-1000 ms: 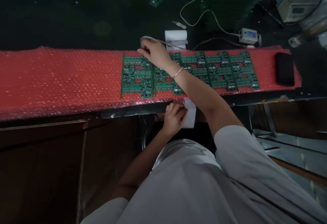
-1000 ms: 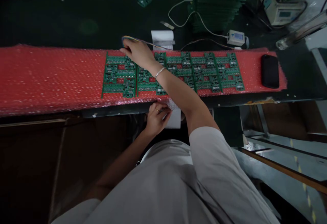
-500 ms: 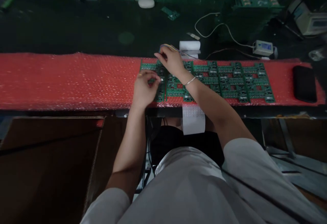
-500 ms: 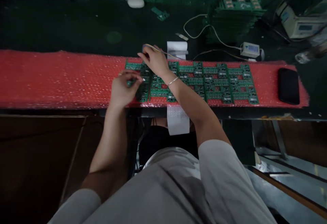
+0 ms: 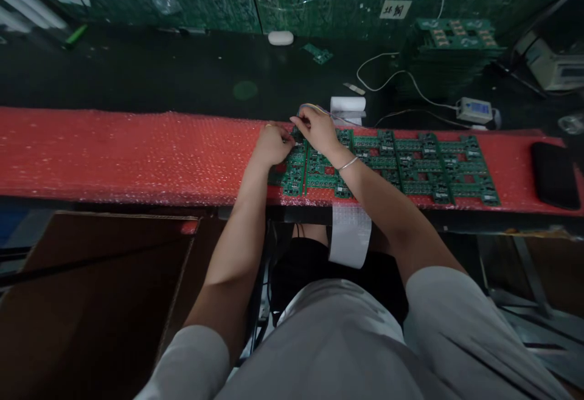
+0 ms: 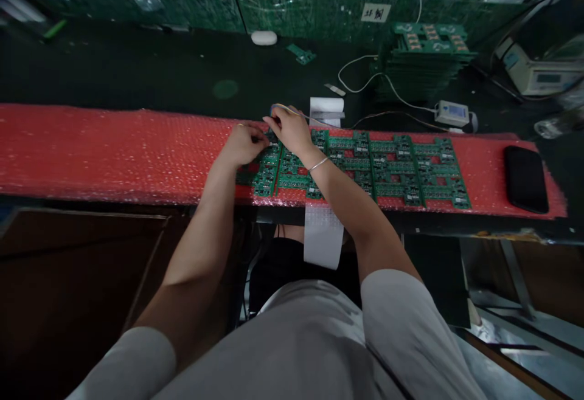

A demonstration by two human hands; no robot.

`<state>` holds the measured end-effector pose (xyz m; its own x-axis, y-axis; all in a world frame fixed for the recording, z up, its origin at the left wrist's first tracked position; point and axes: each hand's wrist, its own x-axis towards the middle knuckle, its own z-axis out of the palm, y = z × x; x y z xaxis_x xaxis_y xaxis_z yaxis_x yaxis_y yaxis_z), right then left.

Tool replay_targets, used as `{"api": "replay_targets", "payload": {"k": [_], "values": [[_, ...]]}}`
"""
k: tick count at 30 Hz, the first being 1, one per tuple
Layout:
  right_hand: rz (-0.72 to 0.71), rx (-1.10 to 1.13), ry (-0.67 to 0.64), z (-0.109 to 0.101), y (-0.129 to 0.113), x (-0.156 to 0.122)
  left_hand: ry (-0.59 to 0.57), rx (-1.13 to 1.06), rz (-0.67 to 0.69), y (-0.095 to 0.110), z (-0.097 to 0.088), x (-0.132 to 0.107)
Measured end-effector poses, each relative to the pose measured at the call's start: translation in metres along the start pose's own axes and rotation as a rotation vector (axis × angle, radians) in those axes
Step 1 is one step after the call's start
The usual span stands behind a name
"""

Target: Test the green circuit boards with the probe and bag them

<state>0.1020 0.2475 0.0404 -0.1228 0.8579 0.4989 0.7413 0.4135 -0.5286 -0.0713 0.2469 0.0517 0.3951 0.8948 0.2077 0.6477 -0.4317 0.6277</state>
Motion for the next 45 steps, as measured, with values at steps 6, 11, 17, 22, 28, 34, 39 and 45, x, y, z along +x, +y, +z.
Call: {"api": "replay_targets", "payload": {"k": [6,11,17,22,28,34,39,45], "values": [[0.017,-0.008,-0.014,-0.002,-0.002,-0.001,0.058,0.09,0.034,0.009,-0.005,-0.011],[0.023,-0.001,-0.009,-0.001,-0.002,0.001,0.018,0.225,0.162,0.022,-0.007,-0.045],[0.07,0.052,0.066,-0.022,-0.017,0.002,-0.002,0.298,0.148,0.022,-0.005,-0.056],[0.051,0.134,-0.031,-0.041,-0.056,-0.035,0.13,-0.053,0.0,0.016,-0.015,-0.067],[0.021,0.135,-0.186,-0.031,-0.074,-0.071,0.371,-0.134,-0.135,0.024,-0.014,-0.123],[-0.035,0.099,-0.171,-0.026,-0.071,-0.072,0.416,-0.095,-0.136,0.032,-0.011,-0.163],[-0.083,0.062,-0.17,-0.028,-0.072,-0.073,0.49,-0.037,-0.09,0.047,-0.015,-0.179],[-0.104,0.02,-0.154,-0.026,-0.071,-0.074,0.479,-0.02,-0.072,0.066,-0.012,-0.187]]}}
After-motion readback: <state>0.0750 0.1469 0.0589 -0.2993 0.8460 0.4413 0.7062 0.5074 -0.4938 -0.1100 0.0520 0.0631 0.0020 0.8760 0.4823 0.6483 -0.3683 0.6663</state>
